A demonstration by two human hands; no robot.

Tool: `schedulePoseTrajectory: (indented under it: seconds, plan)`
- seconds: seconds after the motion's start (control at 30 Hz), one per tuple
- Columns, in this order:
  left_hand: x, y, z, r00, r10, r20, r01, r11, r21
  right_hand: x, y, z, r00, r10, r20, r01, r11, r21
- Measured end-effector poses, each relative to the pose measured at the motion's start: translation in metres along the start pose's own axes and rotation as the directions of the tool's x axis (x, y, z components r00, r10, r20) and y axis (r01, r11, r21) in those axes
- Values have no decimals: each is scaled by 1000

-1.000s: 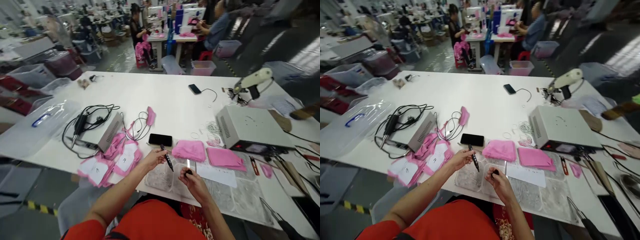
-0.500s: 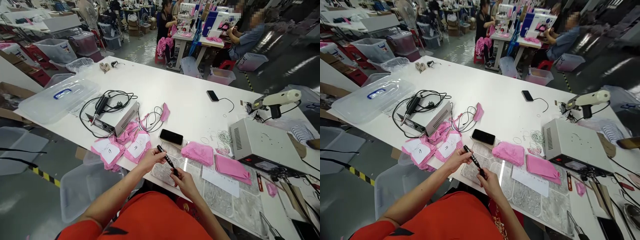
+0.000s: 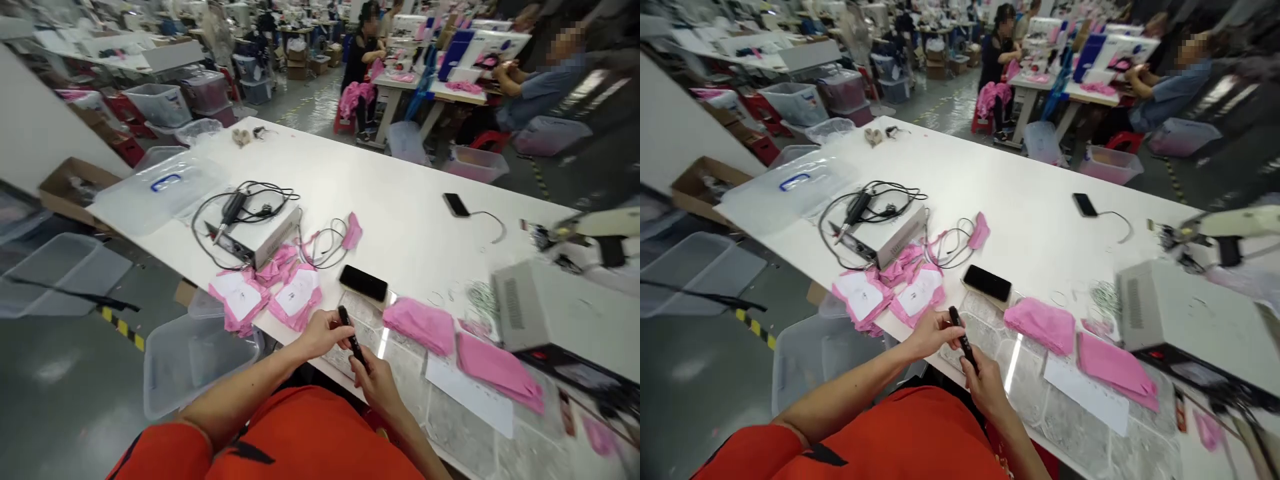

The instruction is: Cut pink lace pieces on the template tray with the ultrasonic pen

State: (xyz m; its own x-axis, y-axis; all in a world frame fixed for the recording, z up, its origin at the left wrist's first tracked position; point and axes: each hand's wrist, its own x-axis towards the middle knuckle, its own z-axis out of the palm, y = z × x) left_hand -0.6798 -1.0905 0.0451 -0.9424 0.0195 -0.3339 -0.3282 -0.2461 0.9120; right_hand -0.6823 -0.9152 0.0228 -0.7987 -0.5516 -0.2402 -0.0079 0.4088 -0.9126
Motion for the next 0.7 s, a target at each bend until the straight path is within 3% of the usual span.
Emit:
schedulePoseTrajectory:
  seconds: [0.17,0.23,0.33,0.4,0.47,0.63,0.7]
  plan:
    - [-6,-26,-21,995,-16,-94,25,995,95,7,18,11,999,52,8,-52,998,-35]
    - [-11,-34,-46,974,12,-225,28,985,170,17,29,10,993,115,6,-114,986,-126]
    - [-13,-43,-97,894,86,-440,59,950,307,44,43,12,978,186,-91,-205,936,-287]
    - [-6,-45,-128,860,117,-498,100,916,388,68,48,18,970,197,-142,-236,901,-364]
    - [7,-46,-148,860,111,-498,145,883,447,91,48,24,966,201,-164,-253,866,-431]
    - [48,-48,-154,877,-35,-479,285,841,460,121,33,26,958,214,-188,-284,779,-559]
    - [62,-51,-149,878,-78,-473,304,853,424,122,30,24,953,260,-154,-302,841,-449]
